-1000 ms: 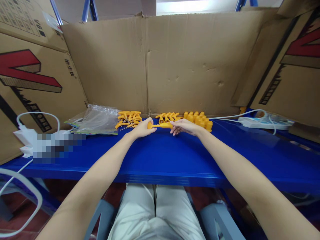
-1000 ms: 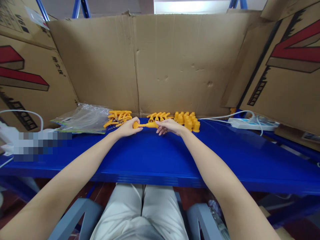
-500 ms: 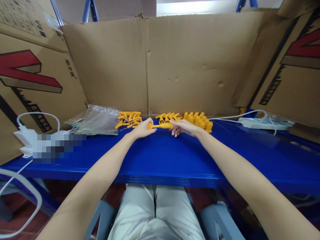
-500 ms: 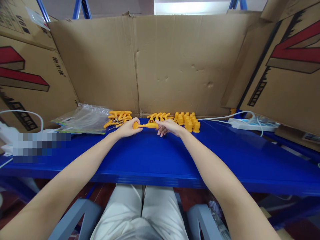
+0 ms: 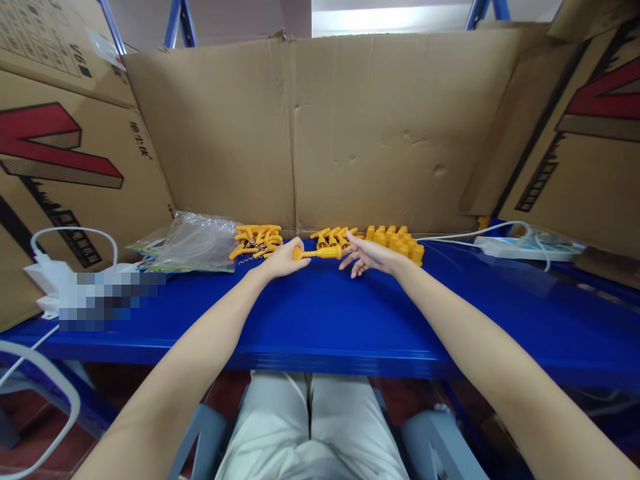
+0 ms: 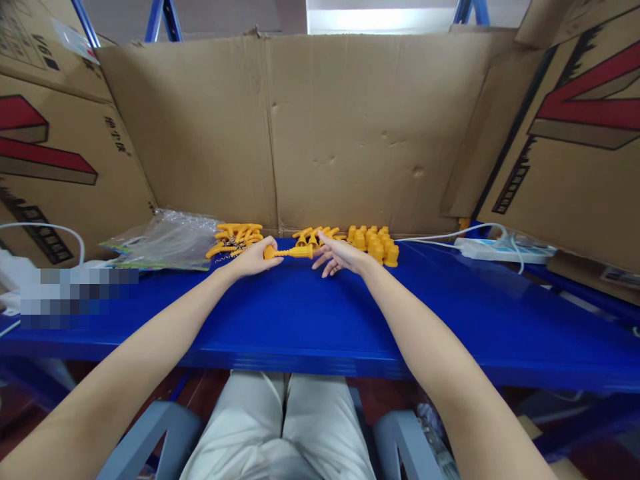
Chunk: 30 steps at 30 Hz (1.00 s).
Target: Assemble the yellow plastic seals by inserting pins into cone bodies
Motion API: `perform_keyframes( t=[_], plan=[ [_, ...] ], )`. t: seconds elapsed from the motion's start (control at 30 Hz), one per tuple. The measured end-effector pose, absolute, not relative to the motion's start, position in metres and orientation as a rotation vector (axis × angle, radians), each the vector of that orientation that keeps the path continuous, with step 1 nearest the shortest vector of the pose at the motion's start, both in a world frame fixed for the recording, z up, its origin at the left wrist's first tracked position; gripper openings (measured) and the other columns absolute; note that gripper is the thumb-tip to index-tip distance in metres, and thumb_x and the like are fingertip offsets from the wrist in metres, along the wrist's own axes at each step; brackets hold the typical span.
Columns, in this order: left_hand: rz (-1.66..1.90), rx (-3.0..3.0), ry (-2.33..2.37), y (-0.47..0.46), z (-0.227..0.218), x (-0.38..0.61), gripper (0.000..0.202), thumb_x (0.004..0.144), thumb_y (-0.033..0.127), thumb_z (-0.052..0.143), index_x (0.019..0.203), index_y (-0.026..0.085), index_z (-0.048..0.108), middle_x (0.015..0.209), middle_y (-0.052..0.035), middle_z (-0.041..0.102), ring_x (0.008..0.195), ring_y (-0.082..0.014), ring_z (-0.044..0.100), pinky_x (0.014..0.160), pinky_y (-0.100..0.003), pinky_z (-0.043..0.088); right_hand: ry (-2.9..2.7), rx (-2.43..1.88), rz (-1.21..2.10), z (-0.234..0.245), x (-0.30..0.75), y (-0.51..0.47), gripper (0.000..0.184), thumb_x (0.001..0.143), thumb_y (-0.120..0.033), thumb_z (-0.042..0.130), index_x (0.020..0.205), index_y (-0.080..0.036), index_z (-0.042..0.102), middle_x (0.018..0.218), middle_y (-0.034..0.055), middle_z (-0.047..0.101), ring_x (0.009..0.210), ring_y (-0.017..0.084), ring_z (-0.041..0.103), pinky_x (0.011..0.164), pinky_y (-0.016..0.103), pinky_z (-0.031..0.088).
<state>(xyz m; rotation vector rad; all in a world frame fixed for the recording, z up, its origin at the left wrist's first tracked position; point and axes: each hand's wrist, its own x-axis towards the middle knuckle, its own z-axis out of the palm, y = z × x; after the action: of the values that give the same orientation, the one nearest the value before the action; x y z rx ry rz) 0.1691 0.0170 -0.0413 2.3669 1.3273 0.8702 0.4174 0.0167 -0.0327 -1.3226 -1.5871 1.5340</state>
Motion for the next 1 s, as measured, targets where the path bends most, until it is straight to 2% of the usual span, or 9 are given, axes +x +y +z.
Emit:
perform_keyframes(
  t=[0.07, 0.13, 0.2, 0.3, 0.53, 0.8, 0.9, 1.0],
  plan=[
    [0.867, 2.365, 1.333, 0.018, -0.041, 0.168, 0.026, 0.072, 0.036, 0.06, 0.08, 0.022, 0.039, 0.059, 0.0075, 0.047, 0.056, -0.0121, 0.045, 0.057, -0.024, 0.031, -1.565, -1.265, 1.519, -0.032, 0.421, 0.016, 0.055, 0.092, -0.062, 0.033, 0.105, -0.015, 0.059, 0.1, 0.0142, 0.071, 0.059, 0.016, 0.068, 0.051, 0.026, 0.051],
    [0.868, 2.366, 1.325, 0.019, -0.042, 0.168, 0.026, 0.071, 0.035, 0.06, 0.081, 0.022, 0.04, 0.058, 0.0078, 0.047, 0.054, -0.0118, 0.044, 0.056, -0.024, 0.031, -1.587, -1.177, 1.473, -0.033, 0.422, 0.017, 0.041, 0.092, -0.051, 0.048, 0.112, -0.017, 0.057, 0.111, 0.0129, 0.068, 0.069, 0.016, 0.07, 0.058, 0.025, 0.054],
    [0.879, 2.37, 1.306, 0.019, -0.043, 0.168, 0.026, 0.071, 0.034, 0.061, 0.08, 0.022, 0.04, 0.057, 0.0084, 0.047, 0.053, -0.0113, 0.044, 0.055, -0.024, 0.031, -1.635, -1.106, 1.418, -0.036, 0.421, 0.018, 0.034, 0.087, -0.039, 0.062, 0.114, -0.019, 0.056, 0.115, 0.0108, 0.067, 0.077, 0.016, 0.071, 0.062, 0.024, 0.055],
    [0.893, 2.368, 1.291, 0.02, -0.044, 0.168, 0.025, 0.071, 0.034, 0.061, 0.08, 0.022, 0.041, 0.054, 0.0091, 0.048, 0.05, -0.0107, 0.043, 0.054, -0.024, 0.032, -1.681, -1.08, 1.349, -0.041, 0.417, 0.019, 0.037, 0.078, -0.027, 0.073, 0.111, -0.019, 0.058, 0.109, 0.0099, 0.069, 0.079, 0.016, 0.071, 0.063, 0.023, 0.056],
    [0.841, 2.346, 1.27, 0.024, -0.047, 0.167, 0.023, 0.071, 0.03, 0.058, 0.084, 0.022, 0.041, 0.055, 0.0085, 0.051, 0.049, -0.0117, 0.047, 0.055, -0.024, 0.034, -1.587, -1.1, 1.288, -0.038, 0.409, 0.018, 0.022, 0.075, -0.016, 0.074, 0.093, -0.014, 0.061, 0.087, 0.0079, 0.072, 0.069, 0.014, 0.07, 0.06, 0.02, 0.056],
    [0.828, 2.362, 1.236, 0.033, -0.053, 0.165, 0.024, 0.071, 0.025, 0.057, 0.092, 0.022, 0.045, 0.06, 0.0075, 0.053, 0.054, -0.0123, 0.048, 0.057, -0.024, 0.037, -1.538, -1.067, 1.306, -0.039, 0.41, 0.018, 0.021, 0.075, -0.013, 0.071, 0.091, -0.016, 0.059, 0.086, 0.0072, 0.07, 0.072, 0.015, 0.07, 0.067, 0.025, 0.057],
    [0.886, 2.437, 1.272, 0.032, -0.05, 0.164, 0.032, 0.076, 0.029, 0.057, 0.107, 0.022, 0.049, 0.063, 0.0062, 0.053, 0.059, -0.0134, 0.051, 0.061, -0.026, 0.039, -1.549, -0.985, 1.258, -0.037, 0.409, 0.02, 0.026, 0.071, -0.015, 0.074, 0.092, -0.018, 0.058, 0.088, 0.0055, 0.069, 0.073, 0.013, 0.068, 0.07, 0.026, 0.056],
    [0.989, 2.488, 1.441, 0.031, -0.046, 0.16, 0.053, 0.08, 0.03, 0.057, 0.13, 0.024, 0.042, 0.068, 0.0043, 0.055, 0.063, -0.0152, 0.054, 0.065, -0.028, 0.04, -1.559, -0.919, 1.09, -0.03, 0.409, 0.027, 0.034, 0.066, -0.017, 0.076, 0.093, -0.02, 0.056, 0.094, 0.0044, 0.066, 0.076, 0.013, 0.066, 0.072, 0.028, 0.056]
  ],
)
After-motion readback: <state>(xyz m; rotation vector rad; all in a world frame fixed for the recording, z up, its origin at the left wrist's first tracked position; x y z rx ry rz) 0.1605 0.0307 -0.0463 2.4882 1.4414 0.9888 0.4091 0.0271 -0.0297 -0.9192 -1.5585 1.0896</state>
